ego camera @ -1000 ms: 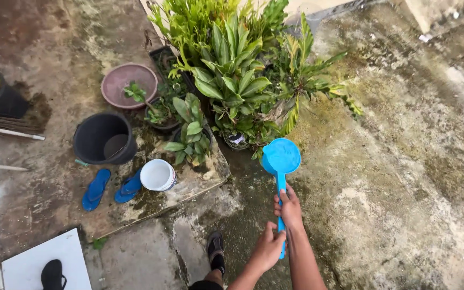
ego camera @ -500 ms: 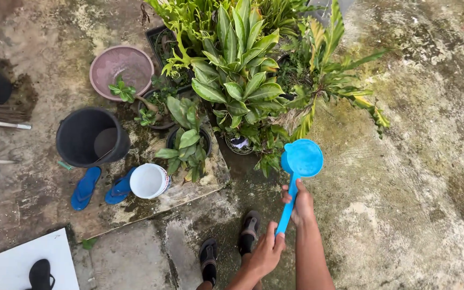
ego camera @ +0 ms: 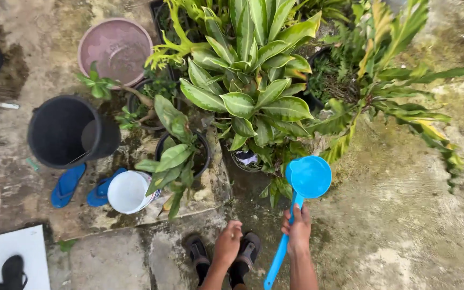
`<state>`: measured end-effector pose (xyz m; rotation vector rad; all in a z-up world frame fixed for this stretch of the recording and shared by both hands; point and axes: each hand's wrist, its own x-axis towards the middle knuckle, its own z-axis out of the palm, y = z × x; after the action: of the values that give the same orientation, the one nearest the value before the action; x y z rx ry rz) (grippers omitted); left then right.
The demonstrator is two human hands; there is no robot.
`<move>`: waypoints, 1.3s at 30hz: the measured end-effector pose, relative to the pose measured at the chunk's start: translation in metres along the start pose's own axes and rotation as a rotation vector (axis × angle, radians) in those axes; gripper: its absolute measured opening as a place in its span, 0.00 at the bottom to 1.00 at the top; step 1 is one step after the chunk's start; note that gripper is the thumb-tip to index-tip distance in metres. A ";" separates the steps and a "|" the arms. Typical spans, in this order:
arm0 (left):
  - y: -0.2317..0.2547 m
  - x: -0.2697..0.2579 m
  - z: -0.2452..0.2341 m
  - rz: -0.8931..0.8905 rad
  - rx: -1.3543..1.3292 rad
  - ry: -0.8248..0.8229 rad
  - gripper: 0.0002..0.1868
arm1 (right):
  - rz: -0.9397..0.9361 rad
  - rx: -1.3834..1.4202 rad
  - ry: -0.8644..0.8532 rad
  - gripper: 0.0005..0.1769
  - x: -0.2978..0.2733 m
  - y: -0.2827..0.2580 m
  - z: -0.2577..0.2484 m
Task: Watering several potted plants in a backyard area using a plastic scoop and a bucket of water.
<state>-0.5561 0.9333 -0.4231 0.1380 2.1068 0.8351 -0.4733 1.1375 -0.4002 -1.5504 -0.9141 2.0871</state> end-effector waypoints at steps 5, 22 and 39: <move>-0.060 0.162 0.063 -0.105 0.154 0.023 0.20 | 0.060 -0.041 -0.002 0.07 0.064 0.044 -0.023; -0.054 0.374 0.106 0.328 0.371 0.491 0.10 | 0.098 -0.191 0.000 0.21 0.133 0.085 0.000; -0.048 0.129 -0.028 -0.062 -1.440 0.210 0.23 | 0.121 -0.066 0.076 0.17 0.088 0.071 0.025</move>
<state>-0.6501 0.9302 -0.5267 -0.7835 1.2084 2.1339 -0.5192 1.1365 -0.5068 -1.7471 -0.8910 2.0826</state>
